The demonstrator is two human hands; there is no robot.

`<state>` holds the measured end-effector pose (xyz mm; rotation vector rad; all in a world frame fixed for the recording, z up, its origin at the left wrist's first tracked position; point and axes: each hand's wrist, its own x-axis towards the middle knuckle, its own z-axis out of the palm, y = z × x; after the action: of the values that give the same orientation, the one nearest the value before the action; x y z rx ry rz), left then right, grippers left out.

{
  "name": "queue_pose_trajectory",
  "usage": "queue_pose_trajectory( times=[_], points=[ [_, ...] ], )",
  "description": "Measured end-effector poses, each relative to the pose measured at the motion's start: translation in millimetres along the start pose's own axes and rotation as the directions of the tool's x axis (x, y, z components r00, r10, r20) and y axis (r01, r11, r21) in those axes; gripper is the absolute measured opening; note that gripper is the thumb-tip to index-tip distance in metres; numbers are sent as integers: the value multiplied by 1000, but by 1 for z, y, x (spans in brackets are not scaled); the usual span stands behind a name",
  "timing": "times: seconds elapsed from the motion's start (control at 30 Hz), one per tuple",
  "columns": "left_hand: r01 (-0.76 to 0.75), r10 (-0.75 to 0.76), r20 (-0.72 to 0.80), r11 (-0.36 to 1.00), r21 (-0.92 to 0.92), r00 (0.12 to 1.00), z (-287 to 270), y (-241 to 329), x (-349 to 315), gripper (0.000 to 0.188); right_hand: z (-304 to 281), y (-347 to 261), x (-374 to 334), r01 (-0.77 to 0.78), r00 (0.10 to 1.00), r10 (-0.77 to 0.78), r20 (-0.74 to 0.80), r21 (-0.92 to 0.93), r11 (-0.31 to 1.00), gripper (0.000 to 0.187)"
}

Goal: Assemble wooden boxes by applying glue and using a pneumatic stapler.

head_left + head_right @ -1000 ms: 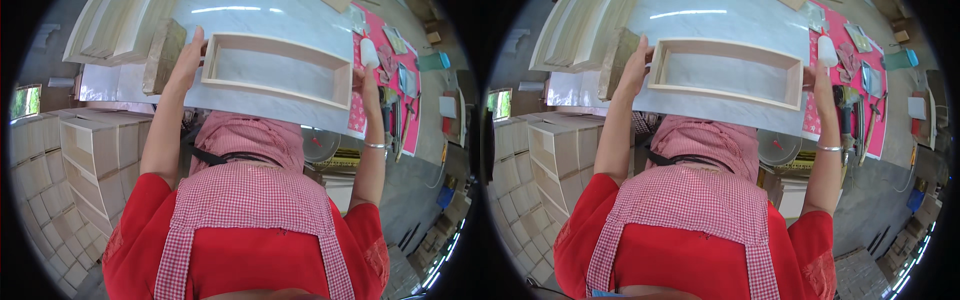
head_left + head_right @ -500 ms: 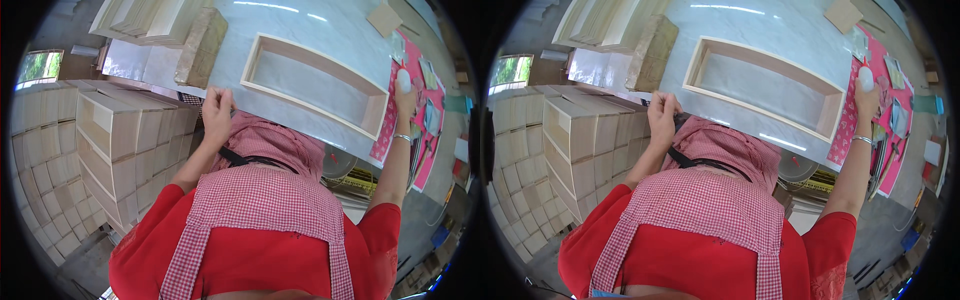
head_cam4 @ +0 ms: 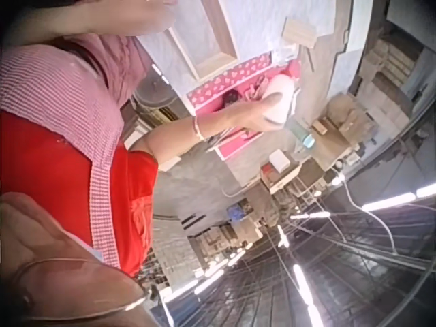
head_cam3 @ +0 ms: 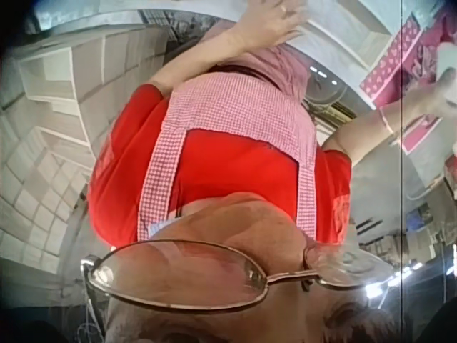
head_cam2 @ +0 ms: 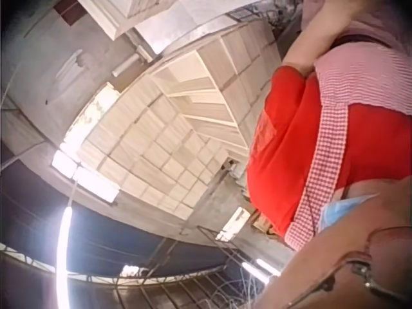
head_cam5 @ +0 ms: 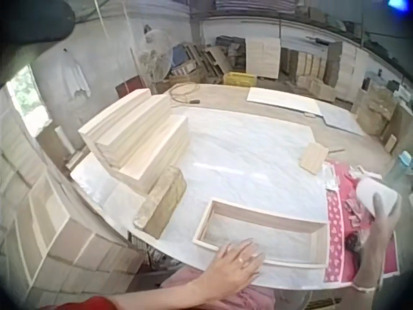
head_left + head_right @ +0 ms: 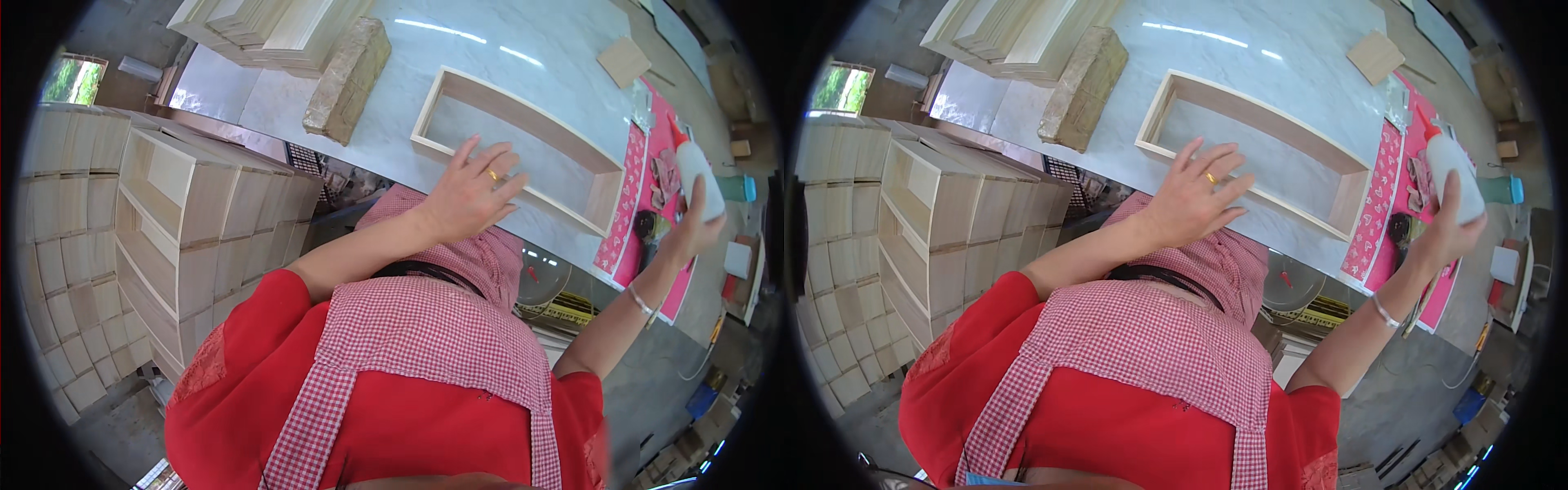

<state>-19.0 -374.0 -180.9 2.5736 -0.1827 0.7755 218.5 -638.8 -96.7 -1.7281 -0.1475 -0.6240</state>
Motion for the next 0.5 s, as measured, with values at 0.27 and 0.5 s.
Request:
queue_pose_trajectory(
  times=[0.27, 0.5],
  points=[
    [-50, 50, -15, 999, 4, 999, 6, 12, -37, 37, 36, -43, -71, 569, 794, -464, 393, -214, 794, 42],
    [-42, 40, -60, 999, -27, 997, 4, 8, -51, 30, 78, -48, -117, 390, 792, -244, 559, -156, 908, 37]
  ],
)
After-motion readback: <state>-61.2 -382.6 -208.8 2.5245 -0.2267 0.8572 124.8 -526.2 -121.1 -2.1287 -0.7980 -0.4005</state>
